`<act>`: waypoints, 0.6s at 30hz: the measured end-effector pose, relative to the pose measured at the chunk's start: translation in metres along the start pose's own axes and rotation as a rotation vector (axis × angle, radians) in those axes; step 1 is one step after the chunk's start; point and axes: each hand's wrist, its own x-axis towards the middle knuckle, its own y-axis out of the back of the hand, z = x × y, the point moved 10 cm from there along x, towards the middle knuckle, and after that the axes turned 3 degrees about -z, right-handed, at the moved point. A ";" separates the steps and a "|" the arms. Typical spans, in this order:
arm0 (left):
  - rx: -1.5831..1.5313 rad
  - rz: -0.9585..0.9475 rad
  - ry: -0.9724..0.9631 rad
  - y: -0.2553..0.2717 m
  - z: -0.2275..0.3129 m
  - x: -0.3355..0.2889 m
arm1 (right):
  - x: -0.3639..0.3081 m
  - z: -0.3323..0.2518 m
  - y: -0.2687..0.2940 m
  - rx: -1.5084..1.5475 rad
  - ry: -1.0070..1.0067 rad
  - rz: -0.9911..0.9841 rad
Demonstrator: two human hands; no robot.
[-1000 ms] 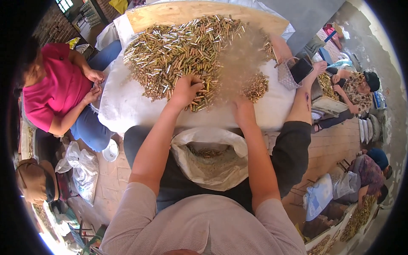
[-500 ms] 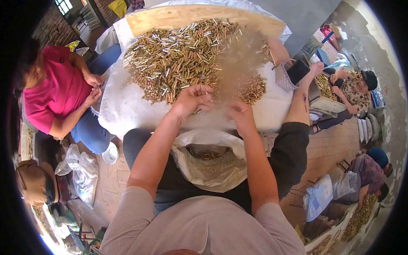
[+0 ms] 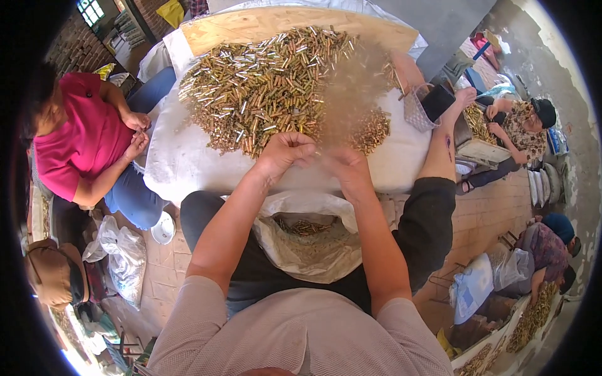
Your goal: The person sorts bullet casings and bullets on a sheet by hand.
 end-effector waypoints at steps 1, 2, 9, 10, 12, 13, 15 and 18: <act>-0.003 -0.003 -0.002 0.000 0.000 0.000 | 0.000 0.000 0.000 0.001 -0.001 0.000; -0.003 -0.003 -0.001 -0.001 0.000 0.000 | 0.000 -0.001 -0.001 -0.014 0.003 0.000; 0.095 0.010 -0.027 -0.002 0.003 -0.001 | -0.003 -0.006 -0.004 -0.020 -0.021 0.028; 0.114 0.008 -0.032 -0.001 0.004 -0.001 | -0.003 -0.009 -0.006 -0.019 -0.021 0.027; 0.096 -0.001 -0.034 -0.002 0.004 -0.002 | -0.006 -0.012 -0.008 -0.077 -0.022 0.047; 0.079 -0.012 -0.038 -0.004 0.004 -0.002 | -0.007 -0.011 -0.008 -0.077 -0.021 0.043; -0.014 -0.031 -0.017 -0.009 -0.005 -0.002 | -0.007 -0.007 -0.004 -0.006 -0.008 0.048; -0.144 -0.051 0.005 -0.020 -0.019 -0.002 | -0.008 0.009 0.009 0.204 -0.048 0.069</act>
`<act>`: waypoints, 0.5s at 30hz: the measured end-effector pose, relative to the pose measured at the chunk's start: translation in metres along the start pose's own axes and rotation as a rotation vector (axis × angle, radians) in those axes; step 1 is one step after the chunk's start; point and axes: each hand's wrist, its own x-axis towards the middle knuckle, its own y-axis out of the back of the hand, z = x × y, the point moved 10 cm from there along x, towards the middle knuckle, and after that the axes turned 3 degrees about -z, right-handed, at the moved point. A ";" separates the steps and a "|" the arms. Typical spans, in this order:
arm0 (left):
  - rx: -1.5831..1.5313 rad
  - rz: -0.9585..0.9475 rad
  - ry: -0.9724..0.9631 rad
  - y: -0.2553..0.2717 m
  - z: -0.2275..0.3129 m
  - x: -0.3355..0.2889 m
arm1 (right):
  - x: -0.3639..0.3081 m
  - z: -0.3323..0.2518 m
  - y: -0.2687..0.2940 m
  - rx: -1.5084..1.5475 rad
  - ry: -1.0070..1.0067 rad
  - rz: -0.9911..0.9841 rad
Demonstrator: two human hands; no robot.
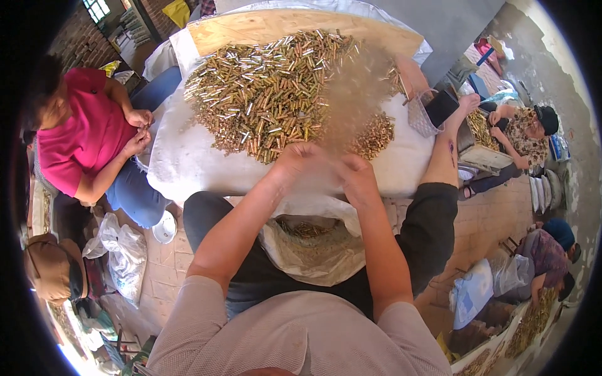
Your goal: The person sorts bullet casings and bullets on a sheet by hand.
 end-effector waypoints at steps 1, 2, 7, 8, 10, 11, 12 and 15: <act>-0.013 0.001 0.009 -0.001 -0.004 0.001 | 0.000 0.002 0.003 -0.001 0.001 -0.005; -0.026 0.002 0.019 -0.003 -0.007 0.003 | 0.001 0.004 0.005 0.031 -0.004 -0.022; 0.028 -0.047 -0.040 -0.003 -0.020 0.009 | 0.001 0.004 -0.004 0.113 -0.011 -0.061; 0.074 -0.048 -0.059 -0.004 -0.019 0.010 | 0.002 0.004 -0.003 0.113 -0.008 -0.051; 0.120 -0.054 -0.076 -0.006 -0.013 0.011 | 0.002 0.002 0.002 0.112 -0.002 -0.036; 0.156 -0.039 -0.047 -0.006 -0.007 0.012 | 0.001 0.000 0.004 0.095 -0.014 -0.052; 0.192 -0.025 -0.018 -0.005 -0.001 0.014 | 0.000 -0.001 0.005 0.077 -0.025 -0.068; 0.638 0.213 -0.214 0.043 0.036 0.021 | -0.003 0.004 -0.010 -0.201 -0.099 -0.114</act>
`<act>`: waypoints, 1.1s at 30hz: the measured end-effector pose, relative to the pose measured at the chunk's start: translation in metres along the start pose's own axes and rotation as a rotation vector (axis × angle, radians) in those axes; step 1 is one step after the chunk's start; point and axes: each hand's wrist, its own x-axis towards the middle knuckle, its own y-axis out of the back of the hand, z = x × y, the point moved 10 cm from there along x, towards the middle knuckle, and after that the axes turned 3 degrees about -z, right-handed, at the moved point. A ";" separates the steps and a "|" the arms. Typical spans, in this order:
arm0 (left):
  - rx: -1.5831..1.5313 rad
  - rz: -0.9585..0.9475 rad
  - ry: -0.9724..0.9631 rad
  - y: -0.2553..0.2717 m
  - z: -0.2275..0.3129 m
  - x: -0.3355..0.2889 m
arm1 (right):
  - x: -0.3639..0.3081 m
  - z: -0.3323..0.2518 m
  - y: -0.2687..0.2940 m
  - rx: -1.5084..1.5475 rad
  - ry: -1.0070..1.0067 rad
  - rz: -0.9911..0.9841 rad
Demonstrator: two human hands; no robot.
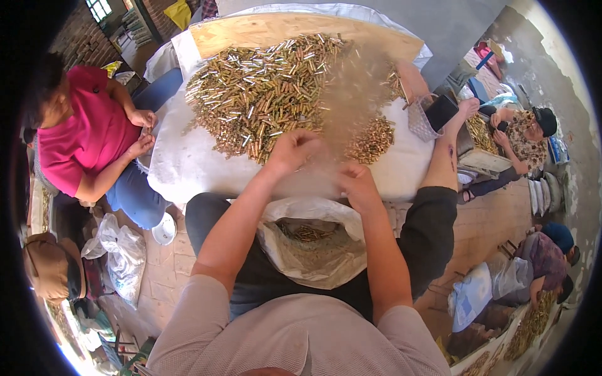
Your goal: The person sorts bullet casings and bullets on a sheet by hand.
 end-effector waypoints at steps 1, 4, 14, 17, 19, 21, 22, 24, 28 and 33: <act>-0.004 -0.009 -0.001 0.002 0.003 0.003 | -0.003 -0.003 0.000 -0.002 0.001 0.010; 0.724 0.150 -0.140 0.011 0.038 0.005 | -0.016 0.018 -0.031 -0.362 -0.199 -0.332; 0.751 0.145 -0.121 0.008 0.023 0.014 | 0.014 -0.012 0.040 -0.973 0.216 0.164; 0.476 0.100 -0.082 0.015 0.020 0.012 | 0.018 -0.024 0.033 -1.211 0.280 0.277; 0.374 0.069 -0.077 0.015 0.018 0.009 | 0.021 -0.028 0.020 -1.315 0.339 0.238; 0.271 0.036 -0.078 0.012 0.018 0.007 | 0.023 -0.026 0.020 -1.356 0.347 0.239; 0.162 -0.002 -0.060 0.007 0.017 0.005 | 0.023 -0.023 0.023 -1.398 0.352 0.244; -0.019 -0.060 -0.036 -0.003 0.016 0.002 | 0.025 -0.016 0.029 -1.446 0.344 0.262; -0.181 -0.122 0.007 -0.009 0.017 -0.006 | 0.020 -0.019 0.022 -1.333 0.358 0.282; -0.252 -0.182 0.023 -0.017 0.010 -0.007 | 0.019 -0.027 0.018 -1.344 0.386 0.281</act>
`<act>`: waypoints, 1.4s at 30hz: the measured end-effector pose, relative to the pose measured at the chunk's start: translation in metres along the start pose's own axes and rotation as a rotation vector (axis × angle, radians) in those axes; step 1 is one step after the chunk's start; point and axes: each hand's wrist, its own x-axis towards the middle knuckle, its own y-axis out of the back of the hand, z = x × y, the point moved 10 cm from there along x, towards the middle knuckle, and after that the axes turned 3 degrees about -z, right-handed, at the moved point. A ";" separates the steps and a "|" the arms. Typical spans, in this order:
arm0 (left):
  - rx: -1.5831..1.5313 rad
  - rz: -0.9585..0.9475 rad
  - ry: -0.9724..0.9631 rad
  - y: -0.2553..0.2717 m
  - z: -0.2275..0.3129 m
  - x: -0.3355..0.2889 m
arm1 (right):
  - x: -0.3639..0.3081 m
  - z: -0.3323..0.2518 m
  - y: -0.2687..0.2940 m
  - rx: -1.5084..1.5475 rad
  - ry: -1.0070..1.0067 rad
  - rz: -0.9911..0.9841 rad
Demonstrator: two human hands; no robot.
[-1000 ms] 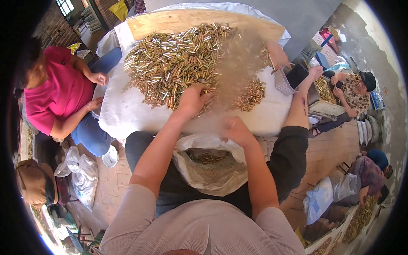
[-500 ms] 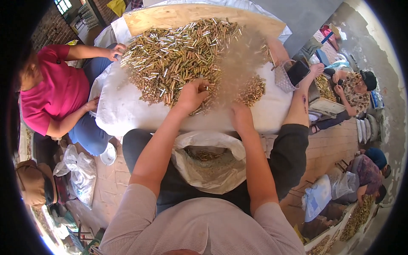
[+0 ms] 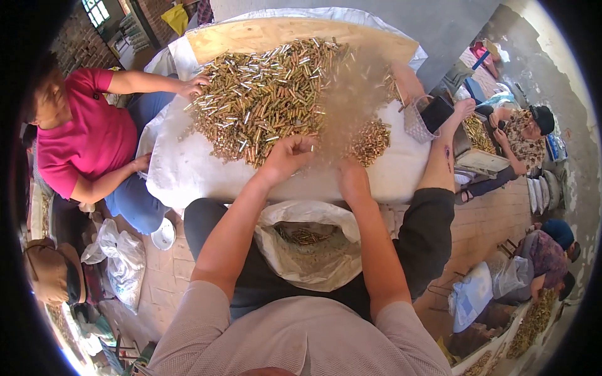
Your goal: The person sorts bullet casings and bullets on a sheet by hand.
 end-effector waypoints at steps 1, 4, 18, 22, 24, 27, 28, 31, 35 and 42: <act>-0.050 -0.025 0.006 -0.002 -0.002 0.000 | 0.001 0.002 -0.002 -0.004 -0.007 -0.012; -0.062 0.008 -0.019 0.002 -0.002 -0.001 | 0.000 0.003 -0.006 -0.042 0.025 -0.019; -0.326 0.035 0.099 -0.004 -0.004 -0.006 | -0.013 -0.010 -0.022 1.429 -0.425 -0.073; -0.302 -0.001 0.113 -0.012 -0.006 -0.006 | -0.014 -0.015 -0.022 1.548 -0.408 -0.068; -0.303 -0.004 0.110 -0.012 -0.007 -0.007 | -0.014 -0.019 -0.021 1.561 -0.408 -0.063; -0.288 -0.005 0.112 -0.014 -0.005 -0.009 | -0.015 -0.019 -0.019 1.570 -0.411 -0.054; -0.271 0.000 0.115 -0.014 -0.005 -0.009 | -0.015 -0.019 -0.019 1.567 -0.411 -0.051; -0.283 -0.011 0.111 -0.016 -0.004 -0.009 | -0.016 -0.015 -0.019 1.550 -0.420 -0.061; -0.255 0.001 0.130 -0.016 -0.005 -0.010 | -0.016 -0.011 -0.018 1.513 -0.405 -0.068; -0.386 -0.005 0.126 -0.021 -0.013 -0.010 | -0.016 -0.013 -0.018 1.490 -0.344 -0.057</act>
